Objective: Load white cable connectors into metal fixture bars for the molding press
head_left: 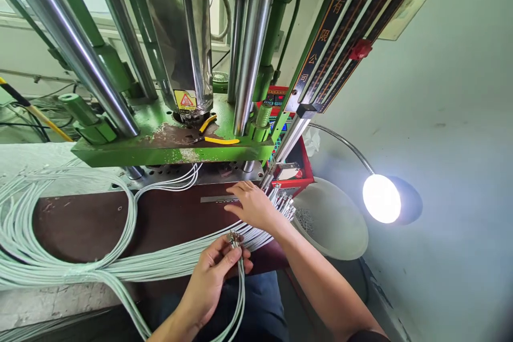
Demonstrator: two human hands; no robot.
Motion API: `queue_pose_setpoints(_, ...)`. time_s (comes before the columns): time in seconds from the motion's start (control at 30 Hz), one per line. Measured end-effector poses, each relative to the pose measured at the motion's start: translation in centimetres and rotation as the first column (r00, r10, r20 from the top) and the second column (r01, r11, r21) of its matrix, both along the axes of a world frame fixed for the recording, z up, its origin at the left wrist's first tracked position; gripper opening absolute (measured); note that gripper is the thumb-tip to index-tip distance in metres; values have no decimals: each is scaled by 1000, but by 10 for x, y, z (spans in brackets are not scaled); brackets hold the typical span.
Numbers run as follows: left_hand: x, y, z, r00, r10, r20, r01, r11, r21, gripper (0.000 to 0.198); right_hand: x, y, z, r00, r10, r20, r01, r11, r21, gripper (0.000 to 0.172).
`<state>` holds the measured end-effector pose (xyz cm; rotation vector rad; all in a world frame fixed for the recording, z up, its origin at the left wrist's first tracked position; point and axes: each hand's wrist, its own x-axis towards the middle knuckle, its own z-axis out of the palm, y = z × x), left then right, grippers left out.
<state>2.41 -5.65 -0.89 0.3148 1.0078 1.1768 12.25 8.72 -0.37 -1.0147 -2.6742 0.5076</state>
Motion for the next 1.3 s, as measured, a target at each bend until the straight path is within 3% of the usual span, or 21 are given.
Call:
queue_pose_setpoints(0.1, -4, -1, 0, 997, -2, -74, 0, 1000, -21, 36, -10, 12, -25, 997, -20, 73, 15, 998, 67, 23)
queue_pose_setpoints(0.2, -5, -1, 0, 991, -15, -131, 14, 1000, -12, 33, -13, 12, -36, 997, 16, 76, -22, 996, 83, 16)
queue_pose_setpoints(0.37, -7, 1, -6, 985, -10, -174, 14, 1000, 21, 28, -5, 0, -17, 999, 4, 39, -8, 995, 95, 21)
queue_pose_setpoints(0.43, -9, 2, -9, 992, -35, -120, 41, 998, 48, 26, 1, -8, -1, 998, -49, -46, 50, 999, 20, 22)
queue_pose_setpoints(0.5, -11, 2, -10, 997, -79, -17, 80, 995, 64, 27, 8, -16, 13, 980, -117, -159, 87, 979, -183, 25)
queue_pose_setpoints(0.6, -14, 3, -8, 987, -122, 107, 116, 992, 53, 27, 18, -28, 24, 948, -202, -247, 41, 845, -533, 33)
queue_pose_setpoints(0.67, -14, 3, -7, 983, -126, 130, 122, 992, 40, 25, 24, -34, 24, 938, -231, -258, 3, 752, -659, 38)
queue_pose_setpoints(0.73, -13, 3, -6, 984, -124, 124, 121, 992, 29, 24, 28, -40, 23, 934, -237, -269, -13, 728, -685, 38)
queue_pose_setpoints(0.8, -11, 3, -7, 990, -123, 75, 121, 992, 31, 23, 29, -43, 23, 930, -237, -279, -9, 746, -666, 36)
queue_pose_setpoints(1.0, -4, 2, -9, 969, -126, -213, 148, 985, 89, 28, 25, -44, 28, 922, -258, -289, -22, 711, -703, 38)
queue_pose_setpoints(1.17, -1, 0, -8, 967, -149, -208, 170, 982, 86, 39, 23, -43, 29, 921, -244, -304, -87, 632, -770, 37)
queue_pose_setpoints(1.3, 1, 0, -5, 964, -128, -235, 151, 985, 82, 38, 22, -44, 28, 922, -248, -296, -87, 614, -785, 37)
